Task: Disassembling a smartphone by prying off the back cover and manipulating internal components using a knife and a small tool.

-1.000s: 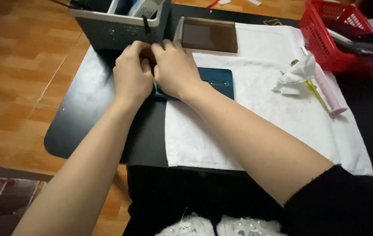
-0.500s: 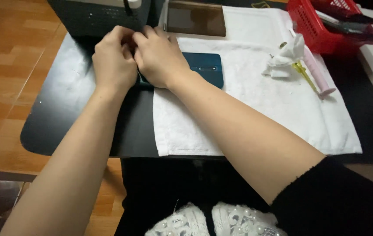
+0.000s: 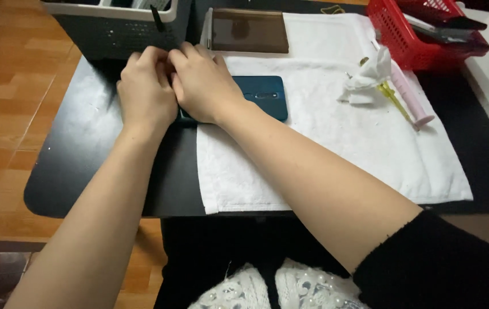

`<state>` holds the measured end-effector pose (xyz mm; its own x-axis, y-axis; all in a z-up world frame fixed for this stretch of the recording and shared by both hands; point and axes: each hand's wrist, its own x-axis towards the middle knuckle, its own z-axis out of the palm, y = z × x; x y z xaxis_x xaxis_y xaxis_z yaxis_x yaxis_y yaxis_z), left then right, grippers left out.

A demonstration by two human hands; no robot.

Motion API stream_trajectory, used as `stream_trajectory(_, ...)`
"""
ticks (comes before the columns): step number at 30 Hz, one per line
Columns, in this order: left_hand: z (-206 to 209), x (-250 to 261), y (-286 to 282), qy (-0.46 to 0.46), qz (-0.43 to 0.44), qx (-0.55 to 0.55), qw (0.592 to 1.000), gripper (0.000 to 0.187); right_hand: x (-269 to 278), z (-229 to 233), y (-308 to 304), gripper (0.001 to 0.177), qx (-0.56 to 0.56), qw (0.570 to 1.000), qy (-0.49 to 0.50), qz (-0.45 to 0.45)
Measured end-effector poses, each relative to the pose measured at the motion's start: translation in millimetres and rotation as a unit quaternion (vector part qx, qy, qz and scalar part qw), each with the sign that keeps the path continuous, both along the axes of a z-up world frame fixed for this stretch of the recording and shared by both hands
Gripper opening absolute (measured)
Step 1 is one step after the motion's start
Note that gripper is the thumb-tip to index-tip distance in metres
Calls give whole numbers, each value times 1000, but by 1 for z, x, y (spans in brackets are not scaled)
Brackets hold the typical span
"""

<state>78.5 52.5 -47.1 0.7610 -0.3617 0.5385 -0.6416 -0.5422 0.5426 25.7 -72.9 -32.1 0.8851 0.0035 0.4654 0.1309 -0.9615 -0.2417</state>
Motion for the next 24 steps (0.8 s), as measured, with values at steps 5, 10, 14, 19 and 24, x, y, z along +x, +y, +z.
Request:
stream_trajectory(5,2,-2,-1,7,4,2,1000,23,-1,2,1,21,8,1000,12,2)
stream_trajectory(10,1,-2,-1,22,3,7,1000,22,-2,2,2,22,11,999,30,-9)
stream_trajectory(14,-2,2,-3,15,13,11,1000,23,-4,5,2,24,20,999,40,-6)
stream_trajectory(19,3,-4,-1,5,-3,-17,1000,23,-5,5,2,25,10,999,44,-19)
stream_trajectory(24,0,-2,1,-17,0,-16,1000,23,-4,3,-1,19,6,999,31,-6)
